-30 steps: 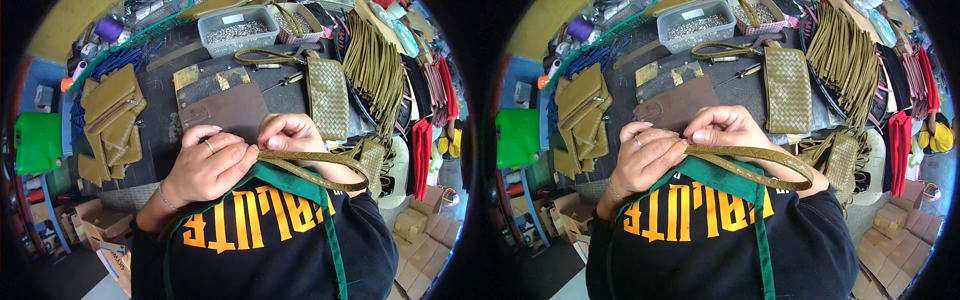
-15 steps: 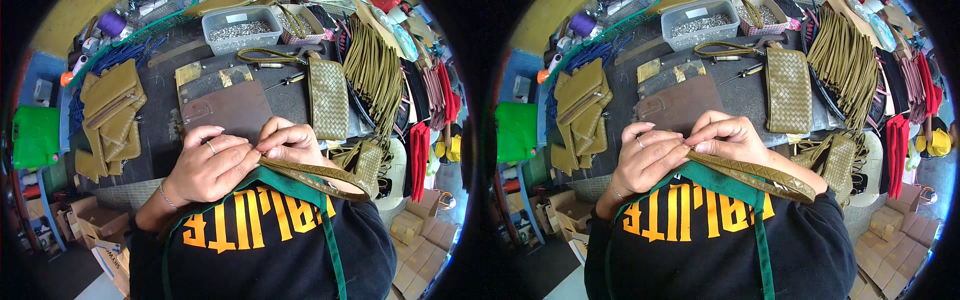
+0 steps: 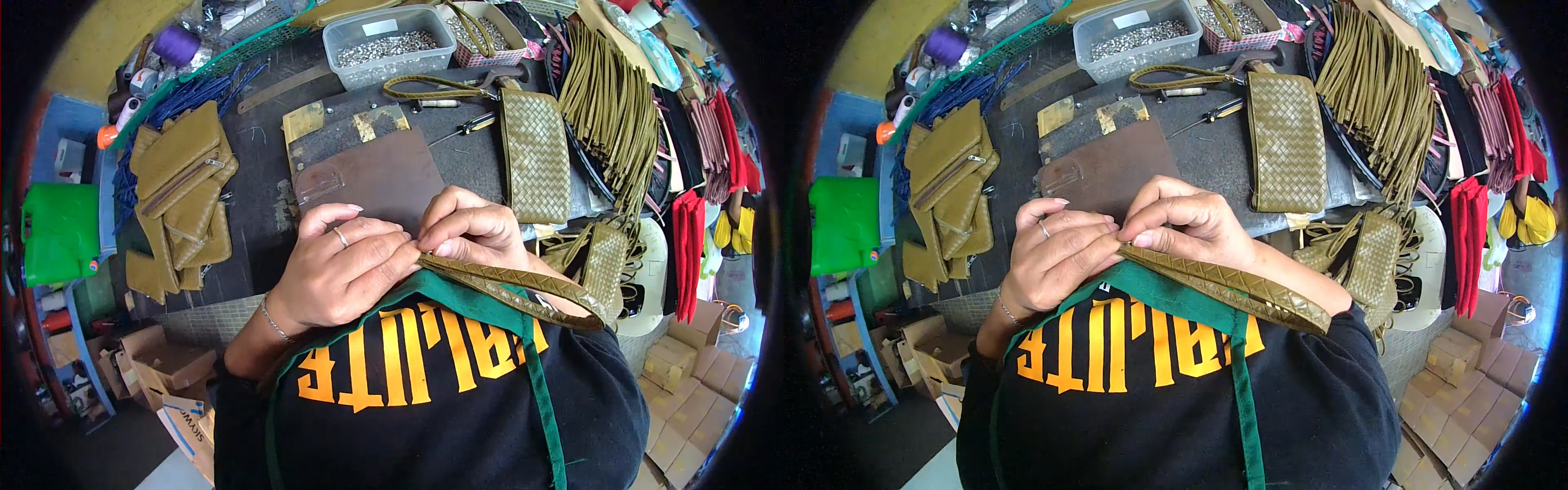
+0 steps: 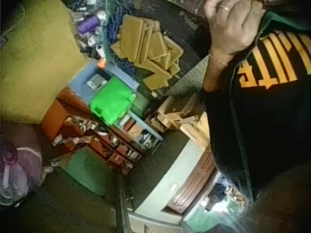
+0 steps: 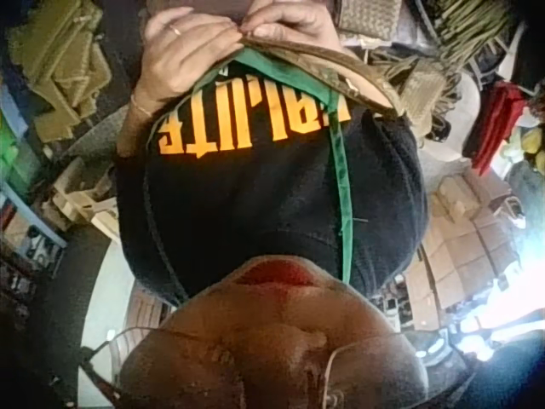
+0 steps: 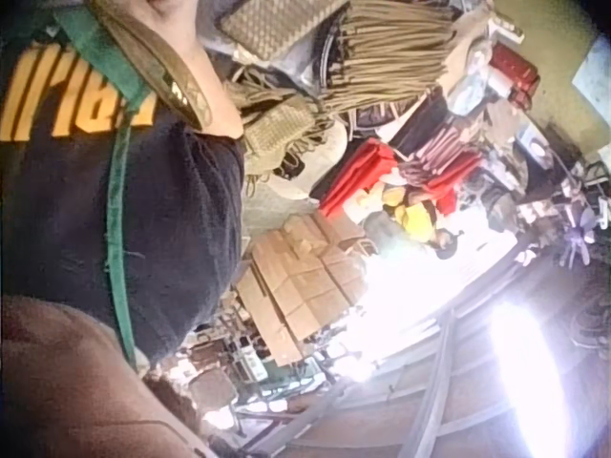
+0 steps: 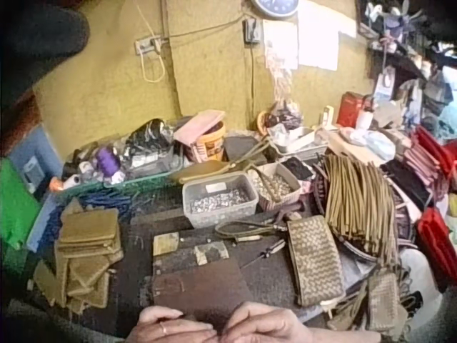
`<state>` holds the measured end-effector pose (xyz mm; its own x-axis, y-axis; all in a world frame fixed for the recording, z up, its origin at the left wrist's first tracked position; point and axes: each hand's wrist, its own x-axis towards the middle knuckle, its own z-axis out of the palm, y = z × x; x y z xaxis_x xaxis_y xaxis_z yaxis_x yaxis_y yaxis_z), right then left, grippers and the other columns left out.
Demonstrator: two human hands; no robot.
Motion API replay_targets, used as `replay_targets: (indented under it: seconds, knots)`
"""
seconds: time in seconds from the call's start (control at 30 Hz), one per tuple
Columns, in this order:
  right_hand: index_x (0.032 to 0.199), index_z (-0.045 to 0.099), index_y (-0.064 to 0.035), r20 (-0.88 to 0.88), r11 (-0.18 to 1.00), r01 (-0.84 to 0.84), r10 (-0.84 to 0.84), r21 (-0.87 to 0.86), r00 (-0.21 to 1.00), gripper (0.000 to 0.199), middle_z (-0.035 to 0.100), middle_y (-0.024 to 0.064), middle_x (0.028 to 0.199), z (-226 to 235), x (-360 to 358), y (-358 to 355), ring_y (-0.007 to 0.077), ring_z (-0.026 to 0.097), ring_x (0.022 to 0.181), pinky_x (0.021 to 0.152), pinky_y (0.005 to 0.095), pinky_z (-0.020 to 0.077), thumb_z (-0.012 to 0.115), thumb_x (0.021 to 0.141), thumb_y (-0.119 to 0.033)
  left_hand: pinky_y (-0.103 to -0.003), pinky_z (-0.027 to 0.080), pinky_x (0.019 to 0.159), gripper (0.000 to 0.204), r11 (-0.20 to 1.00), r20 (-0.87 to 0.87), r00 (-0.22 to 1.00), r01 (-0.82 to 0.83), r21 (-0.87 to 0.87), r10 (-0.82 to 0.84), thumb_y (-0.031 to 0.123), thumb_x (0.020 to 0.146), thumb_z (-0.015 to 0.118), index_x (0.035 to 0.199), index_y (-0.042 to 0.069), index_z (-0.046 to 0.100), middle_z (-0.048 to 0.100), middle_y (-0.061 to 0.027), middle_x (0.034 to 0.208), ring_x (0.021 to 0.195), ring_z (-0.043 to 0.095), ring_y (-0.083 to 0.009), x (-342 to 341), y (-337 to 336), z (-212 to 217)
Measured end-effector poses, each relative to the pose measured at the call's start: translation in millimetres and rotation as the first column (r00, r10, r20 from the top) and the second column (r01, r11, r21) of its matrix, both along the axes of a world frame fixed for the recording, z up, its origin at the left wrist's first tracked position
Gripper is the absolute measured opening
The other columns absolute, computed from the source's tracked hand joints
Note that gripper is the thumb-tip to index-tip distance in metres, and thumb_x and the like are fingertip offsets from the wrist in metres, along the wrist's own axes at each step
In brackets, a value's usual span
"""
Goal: The person attaches a leather strap to a pouch by threading the strap through a metal ring and weaving the end into the strap itself. They repeat the action with another strap, picking up components from a work table covered in leather pieces and hardware.
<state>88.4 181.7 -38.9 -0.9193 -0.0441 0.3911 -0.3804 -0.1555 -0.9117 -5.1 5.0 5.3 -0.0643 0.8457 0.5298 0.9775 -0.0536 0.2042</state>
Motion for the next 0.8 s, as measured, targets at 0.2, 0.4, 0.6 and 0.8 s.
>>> replay_targets:
  seconds: [0.2,0.4,0.6,0.8]
  knots:
    - [0.091,0.062,-0.0010,-0.067,1.000,-0.008,0.009,0.016,0.998,0.017,0.054,0.0071,0.085,-1.1,-2.9,-0.2,0.0155,0.052,0.080,0.071,0.0263,0.0434,0.062,0.074,-0.004,-0.030,0.037,0.076,0.016,1.000,0.065,0.998,-0.025,0.007,0.025,0.017,0.070,0.063,0.083,0.008,0.063,0.060,0.0002,0.080,0.076,0.057,-0.0121,-1.2,-0.1,-1.1]
    - [0.087,0.059,-0.0004,-0.031,0.936,0.217,-0.217,0.276,0.976,0.017,0.052,0.0087,0.085,3.3,-6.6,-9.5,0.0174,0.050,0.078,0.068,0.0277,0.0415,0.064,0.072,-0.006,-0.032,0.043,0.074,0.015,0.996,0.295,0.951,-0.087,-0.023,0.090,0.013,0.070,0.064,0.083,0.006,0.062,0.061,-0.0040,0.080,0.074,0.059,-0.0175,-5.8,5.1,-11.2]
    - [0.087,0.054,-0.0007,-0.044,0.892,0.320,-0.324,0.318,0.945,0.016,0.051,0.0102,0.084,-2.7,-10.7,-15.2,0.0220,0.050,0.080,0.070,0.0307,0.0403,0.060,0.077,-0.011,-0.034,0.042,0.084,0.049,0.964,0.693,0.679,-0.086,-0.252,0.242,0.028,0.072,0.065,0.108,-0.003,0.052,0.057,-0.0178,0.099,0.090,0.057,-0.0266,-6.2,2.5,5.3]
    - [0.085,0.053,-0.0005,-0.027,0.925,0.319,-0.321,0.207,0.947,0.012,0.050,0.0109,0.084,-12.8,-11.9,-21.7,0.0231,0.049,0.079,0.070,0.0307,0.0400,0.058,0.078,-0.010,-0.037,0.043,0.081,0.053,0.983,0.693,0.700,-0.074,-0.169,0.172,0.033,0.078,0.057,0.110,-0.007,0.047,0.055,-0.0207,0.099,0.090,0.056,-0.0321,3.7,16.9,-11.1]
